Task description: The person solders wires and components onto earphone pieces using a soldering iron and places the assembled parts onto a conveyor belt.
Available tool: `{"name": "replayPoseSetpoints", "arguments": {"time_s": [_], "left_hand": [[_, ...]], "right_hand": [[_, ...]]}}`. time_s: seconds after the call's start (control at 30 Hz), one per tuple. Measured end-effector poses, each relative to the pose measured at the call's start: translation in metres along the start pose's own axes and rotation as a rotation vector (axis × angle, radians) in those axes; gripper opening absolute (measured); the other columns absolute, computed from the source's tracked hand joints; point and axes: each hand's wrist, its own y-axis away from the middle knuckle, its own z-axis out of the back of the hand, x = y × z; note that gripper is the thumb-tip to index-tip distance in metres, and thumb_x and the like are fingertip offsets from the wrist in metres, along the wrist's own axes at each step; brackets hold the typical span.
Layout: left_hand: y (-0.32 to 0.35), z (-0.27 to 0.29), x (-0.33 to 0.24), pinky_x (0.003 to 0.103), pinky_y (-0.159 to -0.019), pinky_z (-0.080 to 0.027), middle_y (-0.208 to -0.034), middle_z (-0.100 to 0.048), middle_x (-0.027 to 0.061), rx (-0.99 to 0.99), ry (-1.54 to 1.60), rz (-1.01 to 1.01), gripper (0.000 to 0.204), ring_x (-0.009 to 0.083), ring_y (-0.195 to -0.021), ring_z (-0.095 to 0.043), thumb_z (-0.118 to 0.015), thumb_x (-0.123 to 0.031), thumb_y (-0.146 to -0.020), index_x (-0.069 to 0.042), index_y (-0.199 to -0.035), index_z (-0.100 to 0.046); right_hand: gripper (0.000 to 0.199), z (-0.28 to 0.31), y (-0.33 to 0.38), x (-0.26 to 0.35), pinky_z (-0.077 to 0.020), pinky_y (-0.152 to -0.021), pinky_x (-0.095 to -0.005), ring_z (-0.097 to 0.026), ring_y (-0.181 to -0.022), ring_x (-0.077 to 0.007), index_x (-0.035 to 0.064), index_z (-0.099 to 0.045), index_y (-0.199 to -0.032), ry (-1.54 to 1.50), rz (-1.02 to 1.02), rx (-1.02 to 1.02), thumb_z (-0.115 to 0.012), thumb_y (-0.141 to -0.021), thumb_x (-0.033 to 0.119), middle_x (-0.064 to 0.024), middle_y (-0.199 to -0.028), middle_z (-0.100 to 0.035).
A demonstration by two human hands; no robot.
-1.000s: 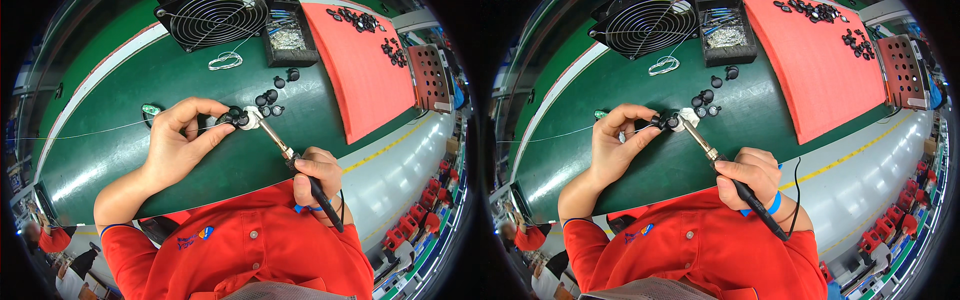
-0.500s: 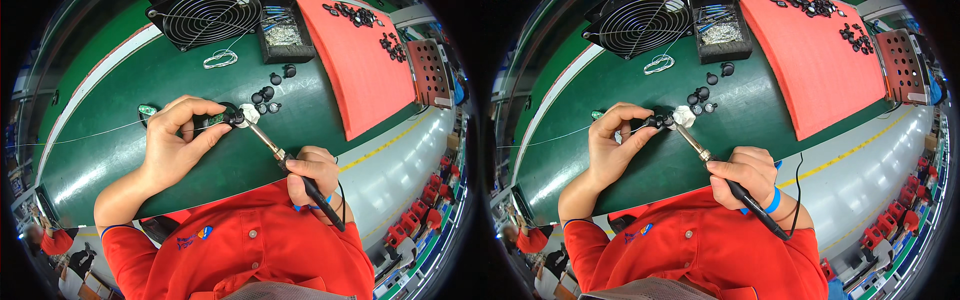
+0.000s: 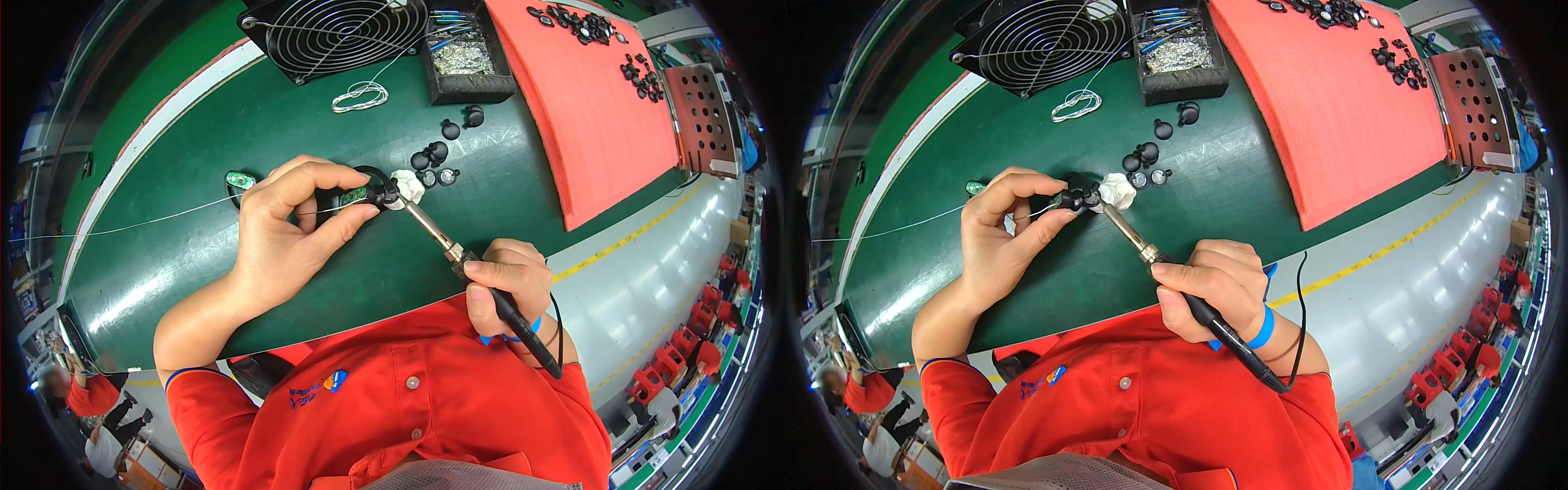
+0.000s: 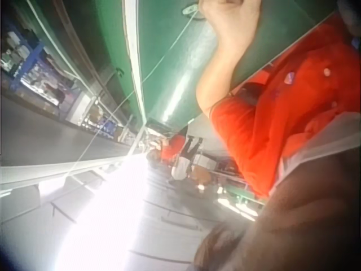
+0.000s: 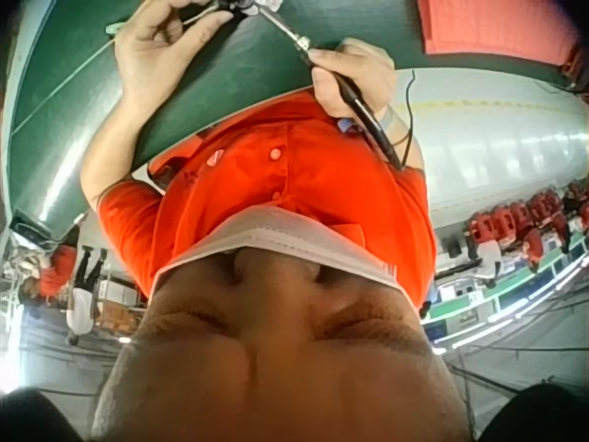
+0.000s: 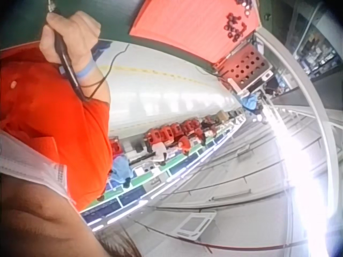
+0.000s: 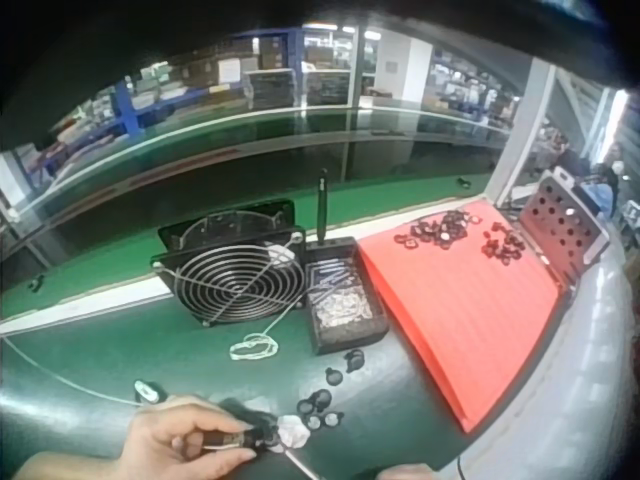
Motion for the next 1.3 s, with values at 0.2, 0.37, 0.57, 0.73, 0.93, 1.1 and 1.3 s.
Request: {"name": "replayPoseSetpoints", "arguments": {"time_s": [0.2, 0.37, 0.57, 0.73, 0.93, 1.1, 1.3], "left_hand": [[0.000, -0.001, 0.000, 0.017, -0.047, -0.030, -0.085, -0.062, 0.0002, 0.002, -0.002, -0.003, 0.026, 0.0022, -0.047, -0.033, -0.077, -0.006, -0.070, -0.005, -0.093, -0.067], [-0.001, 0.000, -0.001, 0.017, -0.046, -0.030, -0.086, -0.062, 0.0000, 0.006, -0.003, -0.001, 0.025, 0.0025, -0.047, -0.033, -0.077, -0.005, -0.070, -0.005, -0.093, -0.067], [-0.004, 0.003, -0.003, 0.022, -0.054, -0.036, -0.083, -0.061, 0.0013, 0.053, -0.088, 0.021, 0.034, 0.0074, -0.048, -0.038, -0.074, -0.005, -0.069, -0.008, -0.102, -0.065], [-0.005, 0.000, 0.006, 0.023, -0.046, -0.030, -0.077, -0.053, 0.0043, 0.118, -0.228, -0.289, 0.033, 0.0098, -0.054, -0.041, -0.065, 0.000, -0.072, -0.004, -0.104, -0.063], [-0.016, 0.021, -0.001, 0.023, -0.049, -0.035, -0.079, -0.054, 0.0021, 0.063, -0.135, -0.003, 0.023, 0.0062, -0.058, -0.044, -0.062, 0.000, -0.073, -0.003, -0.095, -0.061], [-0.056, 0.095, 0.044, 0.034, -0.063, -0.047, -0.075, -0.057, 0.0107, -0.475, -0.555, 0.139, 0.028, 0.0227, -0.068, -0.058, -0.060, -0.023, -0.074, -0.006, -0.095, -0.065], [-0.108, 0.148, 0.103, 0.037, -0.081, -0.048, -0.108, -0.060, 0.0116, -0.605, -0.887, 0.136, 0.042, 0.0278, -0.096, -0.060, -0.063, -0.034, -0.079, -0.012, -0.115, -0.062]], "right_hand": [[0.016, 0.003, 0.003, 0.000, -0.0332, -0.037, -0.0256, -0.042, -0.038, -0.0147, 0.0007, -0.061, -0.089, -0.012, 0.005, -0.046, -0.065, -0.075, 0.006, -0.0025, -0.052, -0.048], [0.019, 0.002, 0.001, 0.000, -0.0339, -0.038, -0.0261, -0.043, -0.038, -0.0160, 0.0023, -0.063, -0.092, -0.012, -0.004, -0.122, -0.070, -0.077, 0.011, -0.0033, -0.053, -0.049], [0.029, 0.008, -0.030, -0.013, -0.0432, -0.050, -0.0289, -0.055, -0.057, -0.0230, 0.0047, -0.062, -0.091, 0.504, -0.069, 0.104, -0.073, -0.067, -0.005, -0.0090, -0.072, -0.062], [0.026, -0.010, -0.044, -0.022, -0.0465, -0.059, -0.0331, -0.057, -0.066, -0.0245, 0.0042, -0.060, -0.088, 0.575, -0.066, 0.171, -0.072, -0.067, -0.007, -0.0093, -0.081, -0.063], [0.026, 0.001, -0.028, -0.016, -0.0478, -0.059, -0.0257, -0.061, -0.066, -0.0143, 0.0037, -0.058, -0.086, 0.468, -0.246, 0.080, -0.071, -0.068, -0.008, -0.0066, -0.079, -0.061], [0.027, 0.001, -0.027, -0.014, -0.0485, -0.058, -0.0207, -0.061, -0.063, -0.0106, 0.0028, -0.056, -0.094, 0.395, -0.249, 0.034, -0.069, -0.073, -0.009, -0.0061, -0.083, -0.063], [0.027, -0.006, -0.030, -0.011, -0.0493, -0.059, -0.0206, -0.062, -0.066, -0.0104, 0.0013, -0.053, -0.096, 0.354, -0.186, 0.066, -0.068, -0.076, -0.009, -0.0113, -0.091, -0.066]]}}
